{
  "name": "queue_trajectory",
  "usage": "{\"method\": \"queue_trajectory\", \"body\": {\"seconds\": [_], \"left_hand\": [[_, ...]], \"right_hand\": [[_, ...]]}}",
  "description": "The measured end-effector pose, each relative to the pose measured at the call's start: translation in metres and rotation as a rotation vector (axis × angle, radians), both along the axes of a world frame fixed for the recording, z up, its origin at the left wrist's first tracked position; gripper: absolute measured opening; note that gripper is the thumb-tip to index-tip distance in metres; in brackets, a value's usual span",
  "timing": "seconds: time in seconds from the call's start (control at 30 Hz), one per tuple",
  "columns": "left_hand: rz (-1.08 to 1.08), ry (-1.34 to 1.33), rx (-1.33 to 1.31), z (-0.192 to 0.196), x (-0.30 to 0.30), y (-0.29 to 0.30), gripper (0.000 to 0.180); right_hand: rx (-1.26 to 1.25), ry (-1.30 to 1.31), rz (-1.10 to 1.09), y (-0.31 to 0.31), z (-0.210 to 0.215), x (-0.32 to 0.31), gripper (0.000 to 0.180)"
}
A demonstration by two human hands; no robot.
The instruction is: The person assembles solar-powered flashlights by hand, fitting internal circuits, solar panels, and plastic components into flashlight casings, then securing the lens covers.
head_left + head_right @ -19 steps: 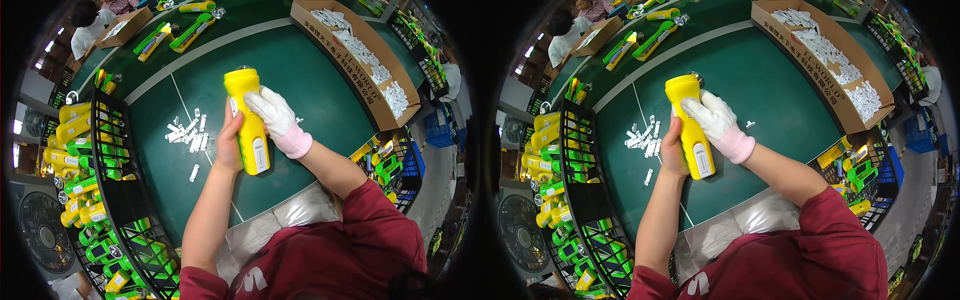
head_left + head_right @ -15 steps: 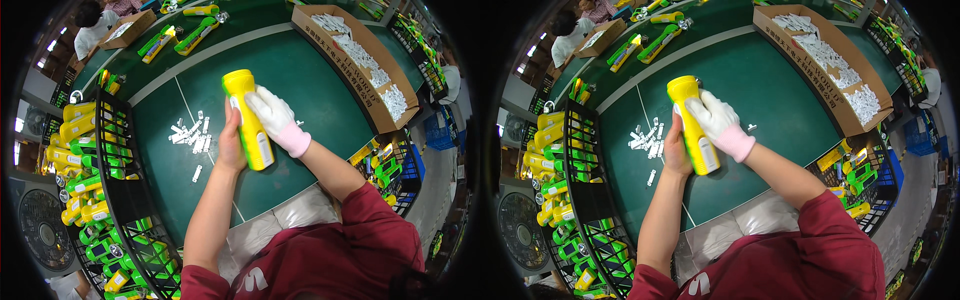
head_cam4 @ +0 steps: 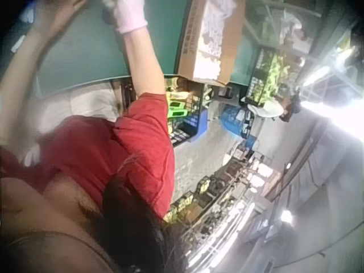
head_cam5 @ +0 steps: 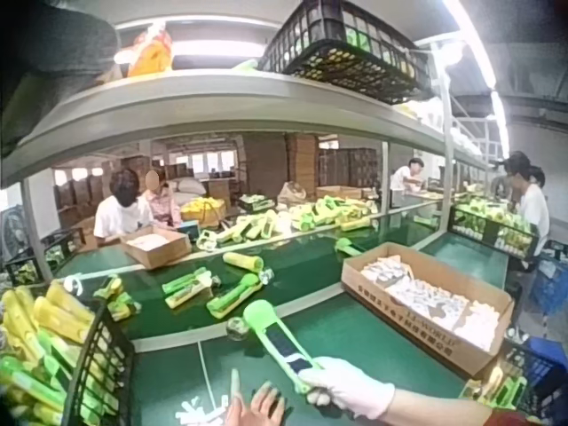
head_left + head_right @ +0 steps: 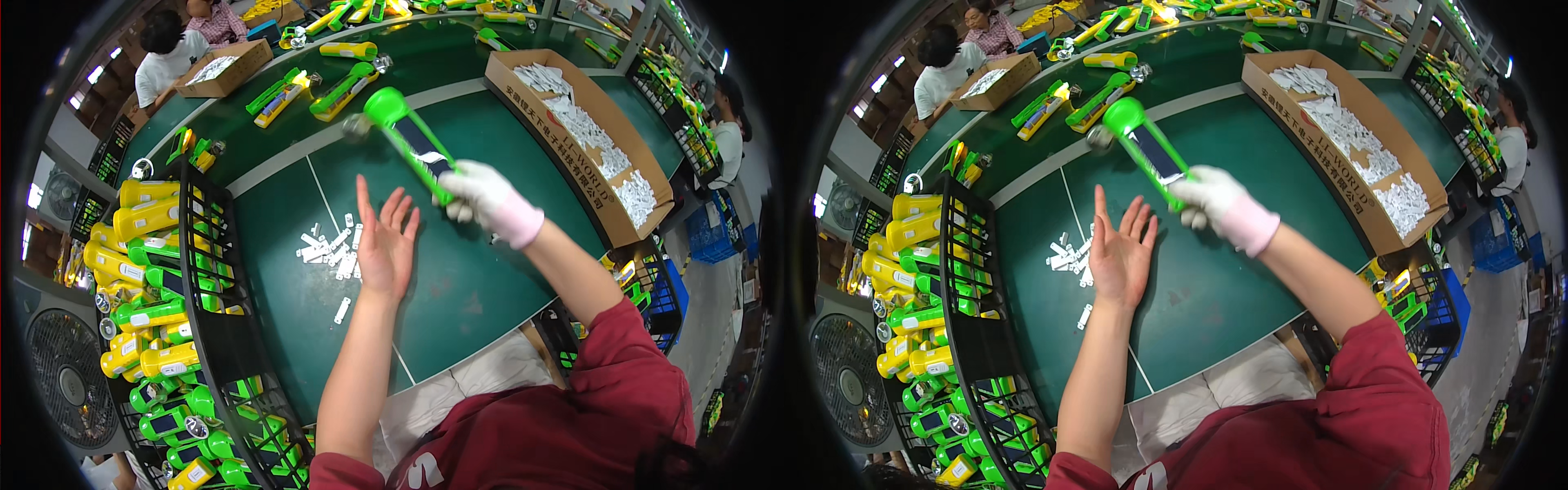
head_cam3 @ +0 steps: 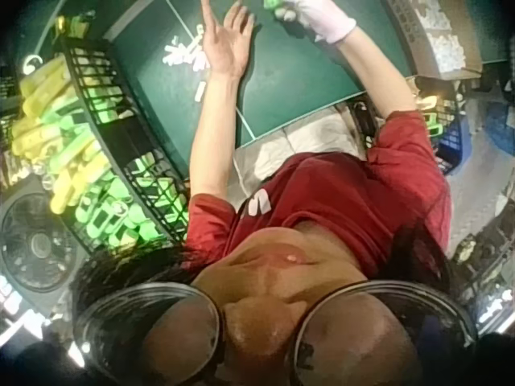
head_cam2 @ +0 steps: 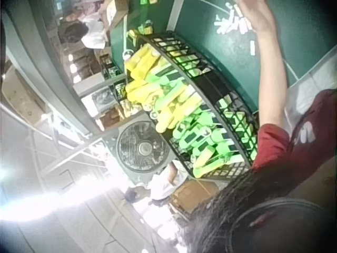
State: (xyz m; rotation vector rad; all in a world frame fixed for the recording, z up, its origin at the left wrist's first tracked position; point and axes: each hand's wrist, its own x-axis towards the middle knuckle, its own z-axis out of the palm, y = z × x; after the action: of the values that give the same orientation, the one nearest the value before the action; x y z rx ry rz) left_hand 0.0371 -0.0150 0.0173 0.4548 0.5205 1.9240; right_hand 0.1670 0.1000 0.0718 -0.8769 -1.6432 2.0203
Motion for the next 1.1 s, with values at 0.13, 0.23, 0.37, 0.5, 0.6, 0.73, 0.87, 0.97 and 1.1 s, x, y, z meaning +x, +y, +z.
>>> {"method": "queue_trajectory", "body": {"seconds": [0.13, 0.23, 0.37, 0.5, 0.6, 0.73, 0.87, 0.97, 1.1], "left_hand": [[-0.071, 0.017, -0.005, -0.001, 0.001, 0.000, 0.062], [-0.117, 0.050, -0.007, -0.001, 0.002, 0.001, 0.064], [-0.157, 0.103, -0.036, 0.004, 0.006, 0.004, 0.067], [-0.205, 0.156, -0.063, 0.005, 0.007, 0.004, 0.065], [-0.244, 0.166, -0.077, 0.005, 0.008, 0.006, 0.067], [-0.258, 0.174, -0.103, 0.003, 0.005, 0.002, 0.069], [-0.276, 0.168, -0.106, 0.002, 0.008, 0.008, 0.069], [-0.266, 0.164, -0.114, 0.001, 0.007, 0.007, 0.068], [-0.284, 0.173, -0.119, 0.000, 0.007, 0.006, 0.066]], "right_hand": [[-0.128, 0.115, -0.120, 0.095, -0.003, -0.044, 0.029], [0.032, 0.082, -0.287, 0.175, -0.019, -0.084, 0.032], [-0.025, -0.011, -0.499, 0.260, -0.031, -0.119, 0.027], [-0.001, -0.001, -0.541, 0.317, -0.058, -0.122, 0.026], [0.101, -0.121, -0.601, 0.335, -0.063, -0.123, 0.026], [0.157, -0.447, -0.657, 0.321, -0.036, -0.140, 0.030], [0.953, -1.360, -0.396, 0.345, -0.022, -0.138, 0.032], [1.197, -1.149, -0.760, 0.276, -0.008, -0.173, 0.052], [0.793, -0.802, -0.284, 0.198, -0.004, -0.252, 0.091]]}}
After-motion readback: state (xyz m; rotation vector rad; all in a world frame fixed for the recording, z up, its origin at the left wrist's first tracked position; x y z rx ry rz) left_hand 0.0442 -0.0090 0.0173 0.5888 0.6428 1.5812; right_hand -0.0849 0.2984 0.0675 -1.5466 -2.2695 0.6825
